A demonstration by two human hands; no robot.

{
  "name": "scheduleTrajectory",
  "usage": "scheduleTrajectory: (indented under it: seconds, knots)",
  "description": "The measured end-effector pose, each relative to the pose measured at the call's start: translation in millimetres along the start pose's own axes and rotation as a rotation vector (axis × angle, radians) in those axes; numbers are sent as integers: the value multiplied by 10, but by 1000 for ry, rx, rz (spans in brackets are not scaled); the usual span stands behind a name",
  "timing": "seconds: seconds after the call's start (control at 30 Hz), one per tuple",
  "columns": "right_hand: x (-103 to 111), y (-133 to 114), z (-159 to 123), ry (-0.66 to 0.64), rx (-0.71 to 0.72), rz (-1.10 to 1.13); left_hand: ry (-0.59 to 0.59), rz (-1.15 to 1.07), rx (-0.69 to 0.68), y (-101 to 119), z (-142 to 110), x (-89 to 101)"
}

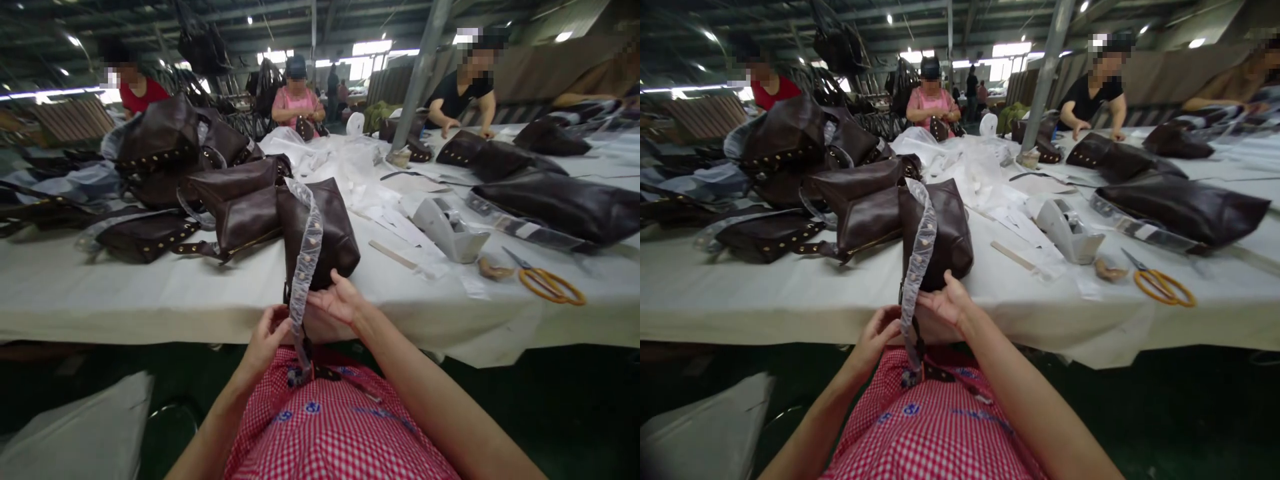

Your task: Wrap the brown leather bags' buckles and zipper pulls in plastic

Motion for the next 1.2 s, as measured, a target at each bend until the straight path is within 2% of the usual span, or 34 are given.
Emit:
scheduleTrajectory:
  seconds: [0.07, 0.13, 0.27, 0.33, 0.47, 0.6, 0.7, 0.8, 0.93, 1.07, 1.2]
  knots:
    - [30, -22, 27, 1, 21, -36, -104, -91, 87, -180, -179, -91]
    - [112, -35, 26, 9, 45, -156, -182, -129, 132, -256, -282, -130]
    - [385, 20, -100, 93, 106, -618, -139, -111, 116, -84, -264, -30]
    - [485, 105, -193, 77, 140, -795, -140, -121, 90, 59, -201, 3]
    - [543, 311, -330, -78, 147, -924, -209, -158, 97, 157, -146, -101]
    - [663, 399, -383, -94, 52, -1007, -337, -307, 184, 70, -253, -189]
    - [813, 454, -380, -30, -38, -1079, -242, -487, 145, 69, -309, -109]
    - [853, 596, -328, -95, -92, -962, -144, -658, 98, 106, -303, -63]
    - [724, 776, -250, -266, -120, -623, -162, -821, 112, 150, -282, -114]
    - [645, 772, -259, -193, -152, -544, -191, -962, 70, 232, -300, -37]
    - [636, 721, -323, -188, -122, -529, -233, -901, 25, 258, -361, 151]
Point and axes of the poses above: each hand's wrist, its own z-axis towards the middle knuckle, its own x-axis out of the back of the hand, y = z × x, the point moved 2 cm from there along z, towards the middle knuckle, and after that the axes turned 5 degrees about -y, right-handed, at the moved point
